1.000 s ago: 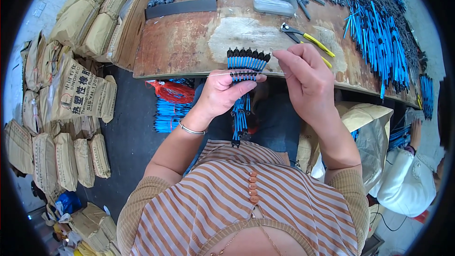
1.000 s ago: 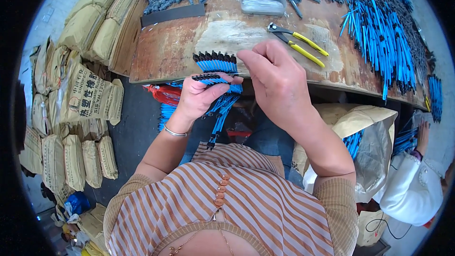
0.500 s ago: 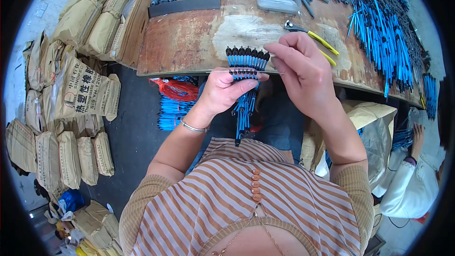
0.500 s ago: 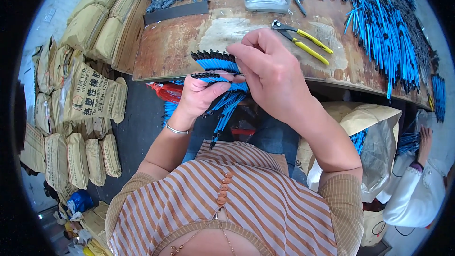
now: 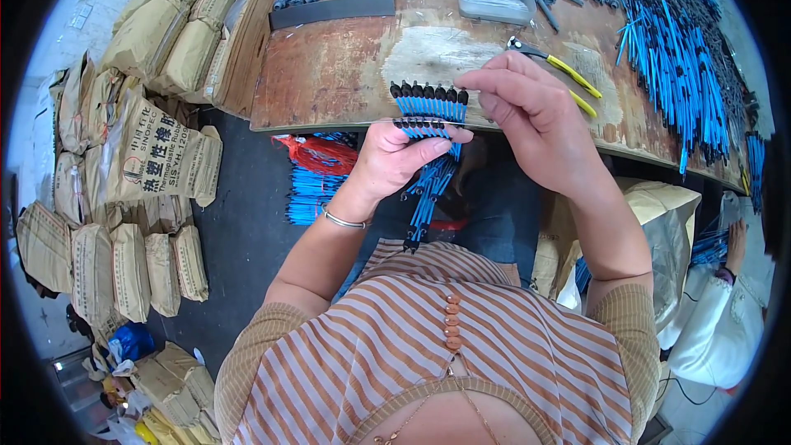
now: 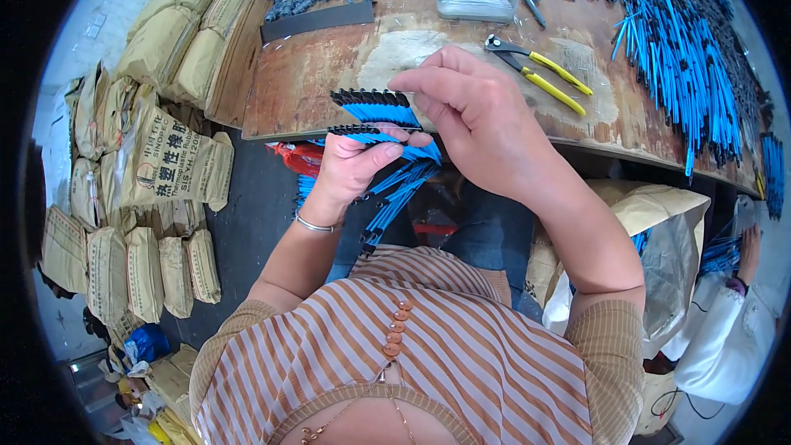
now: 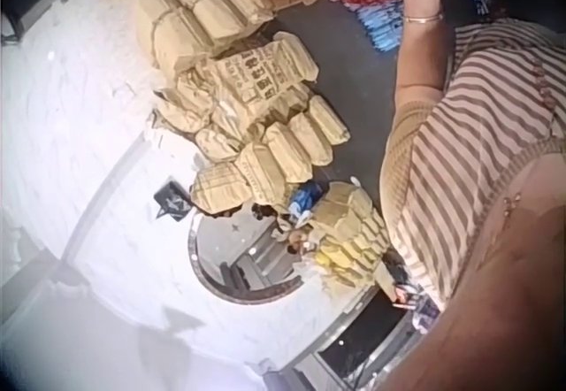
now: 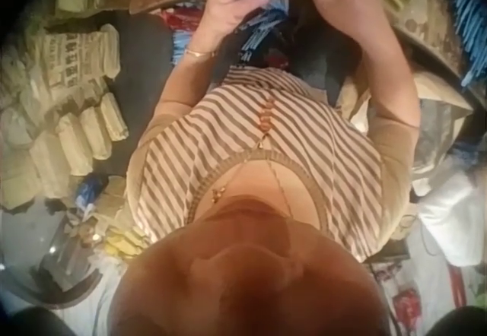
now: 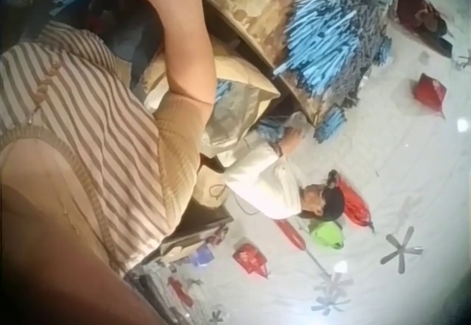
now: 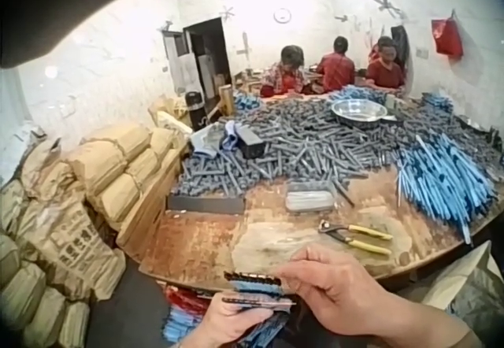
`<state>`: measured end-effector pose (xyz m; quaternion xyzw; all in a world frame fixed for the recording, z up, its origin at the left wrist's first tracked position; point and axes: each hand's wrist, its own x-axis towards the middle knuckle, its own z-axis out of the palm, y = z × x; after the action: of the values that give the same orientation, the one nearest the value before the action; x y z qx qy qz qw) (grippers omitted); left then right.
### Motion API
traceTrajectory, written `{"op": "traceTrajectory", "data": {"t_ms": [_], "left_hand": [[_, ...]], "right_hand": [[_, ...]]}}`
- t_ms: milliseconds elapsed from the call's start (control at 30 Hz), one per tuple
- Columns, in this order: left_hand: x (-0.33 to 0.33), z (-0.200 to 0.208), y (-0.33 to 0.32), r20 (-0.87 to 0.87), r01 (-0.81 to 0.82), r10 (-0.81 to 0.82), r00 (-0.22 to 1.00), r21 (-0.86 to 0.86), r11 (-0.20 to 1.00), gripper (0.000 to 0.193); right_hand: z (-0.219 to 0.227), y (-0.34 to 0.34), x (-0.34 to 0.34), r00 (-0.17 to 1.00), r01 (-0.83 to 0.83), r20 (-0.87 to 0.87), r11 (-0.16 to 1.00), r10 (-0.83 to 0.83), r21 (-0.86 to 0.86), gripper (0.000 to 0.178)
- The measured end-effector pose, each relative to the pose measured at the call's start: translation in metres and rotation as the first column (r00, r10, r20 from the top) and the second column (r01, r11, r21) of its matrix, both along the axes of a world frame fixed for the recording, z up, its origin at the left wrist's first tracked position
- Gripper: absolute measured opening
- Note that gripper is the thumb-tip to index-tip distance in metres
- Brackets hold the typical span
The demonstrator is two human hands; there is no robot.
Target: The person trims plastic ribs using pliers, bundles and ties a set of ribs with a red string, and threads a wire through another group of ribs to attach a plastic hub.
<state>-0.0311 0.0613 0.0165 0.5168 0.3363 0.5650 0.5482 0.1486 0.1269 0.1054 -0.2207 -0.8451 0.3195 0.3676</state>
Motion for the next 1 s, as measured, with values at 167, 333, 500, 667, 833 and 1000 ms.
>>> {"op": "traceTrajectory", "data": {"t_ms": [167, 333, 500, 667, 833, 1000], "left_hand": [[-0.001, 0.000, -0.001, 0.042, 0.025, -0.025, 0.999, -0.001, 1.000, 0.014], [-0.002, 0.001, -0.003, 0.056, 0.039, -0.039, 0.998, -0.014, 0.999, 0.016], [-0.002, 0.008, -0.004, -0.069, -0.015, 0.019, 0.997, 0.062, 0.998, 0.016], [0.005, 0.007, -0.004, 0.072, -0.051, 0.048, 0.996, 0.050, 0.997, 0.016], [0.004, 0.006, -0.005, 0.075, -0.034, 0.031, 0.997, 0.040, 0.999, 0.016], [0.002, 0.007, -0.005, -0.042, -0.041, 0.043, 0.998, 0.052, 0.998, 0.016]], "right_hand": [[-0.003, 0.003, -0.002, 0.999, -0.047, -0.020, 0.998, 0.046, -0.052, 0.016], [-0.003, 0.003, -0.004, 0.996, -0.080, -0.061, 0.968, 0.067, -0.238, 0.016], [-0.006, -0.004, -0.009, 0.999, 0.004, -0.047, 0.998, -0.001, 0.063, 0.020], [-0.003, -0.008, -0.011, 0.998, 0.057, -0.018, 0.974, -0.054, 0.217, 0.024], [-0.006, -0.008, -0.010, 0.998, 0.057, -0.033, 0.977, -0.051, 0.206, 0.025], [0.000, -0.009, -0.013, 0.999, 0.047, 0.004, 0.967, -0.049, 0.251, 0.027]]}}
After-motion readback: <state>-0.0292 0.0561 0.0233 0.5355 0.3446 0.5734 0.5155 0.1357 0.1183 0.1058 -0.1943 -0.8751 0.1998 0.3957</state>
